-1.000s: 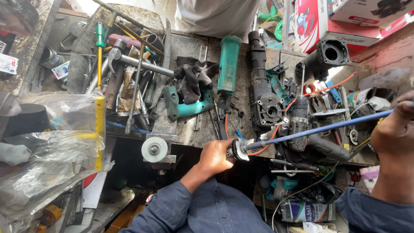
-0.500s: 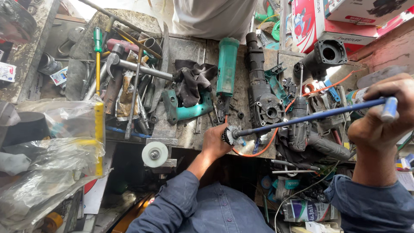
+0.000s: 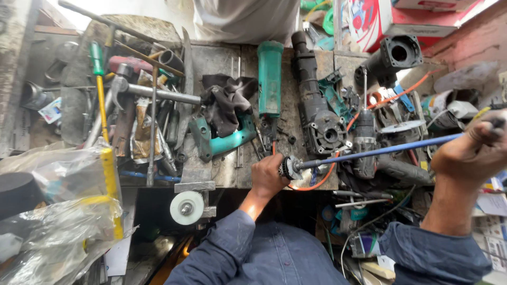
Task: The person repairs a power drill at a cluttered workbench. They hold the drill's motor armature, use a long T-handle tool to work on the chuck and shaft, manipulate the armature and gears by hand, and handle small parts while working over the disassembled drill body.
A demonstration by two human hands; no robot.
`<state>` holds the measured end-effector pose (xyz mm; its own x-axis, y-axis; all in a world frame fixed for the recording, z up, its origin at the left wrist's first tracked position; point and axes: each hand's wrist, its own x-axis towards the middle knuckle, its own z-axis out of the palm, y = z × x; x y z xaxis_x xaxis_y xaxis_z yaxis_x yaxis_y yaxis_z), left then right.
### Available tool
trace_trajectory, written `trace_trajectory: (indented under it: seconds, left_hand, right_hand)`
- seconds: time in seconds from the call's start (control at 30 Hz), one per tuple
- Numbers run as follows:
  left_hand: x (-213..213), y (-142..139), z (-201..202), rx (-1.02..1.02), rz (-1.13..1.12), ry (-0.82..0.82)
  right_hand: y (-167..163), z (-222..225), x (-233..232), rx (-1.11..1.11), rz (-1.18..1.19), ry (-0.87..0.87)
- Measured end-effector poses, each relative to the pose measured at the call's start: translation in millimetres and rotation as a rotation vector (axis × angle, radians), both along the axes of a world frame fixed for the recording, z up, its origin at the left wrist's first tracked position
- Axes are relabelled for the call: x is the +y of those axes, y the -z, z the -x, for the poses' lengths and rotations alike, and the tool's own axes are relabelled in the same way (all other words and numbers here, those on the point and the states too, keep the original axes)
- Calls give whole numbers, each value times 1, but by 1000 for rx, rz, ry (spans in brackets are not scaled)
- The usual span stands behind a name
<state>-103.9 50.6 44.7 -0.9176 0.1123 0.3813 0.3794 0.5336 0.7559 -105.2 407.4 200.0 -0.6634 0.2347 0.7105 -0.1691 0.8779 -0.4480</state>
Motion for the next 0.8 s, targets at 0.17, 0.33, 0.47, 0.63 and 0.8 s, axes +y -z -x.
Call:
trace_trajectory:
  seconds: [0.17,0.33,0.47,0.63,0.8]
  left_hand:
    - [0,5,10,38,-35,6]
    - [3,13,15,30,5,8]
    - [6,23,13,34,-25,17]
    - [7,23,10,-48,58,56]
    - [4,5,6,-44,42,110]
  right_hand:
    - [6,-4,4,-42,-61,126]
    - [31,-10,31,-119,-141,259]
    - [42,-14,44,-229,-204,336]
    - [23,-14,18,-134,-99,196]
    - [-13,-31,-13,-69,45,93]
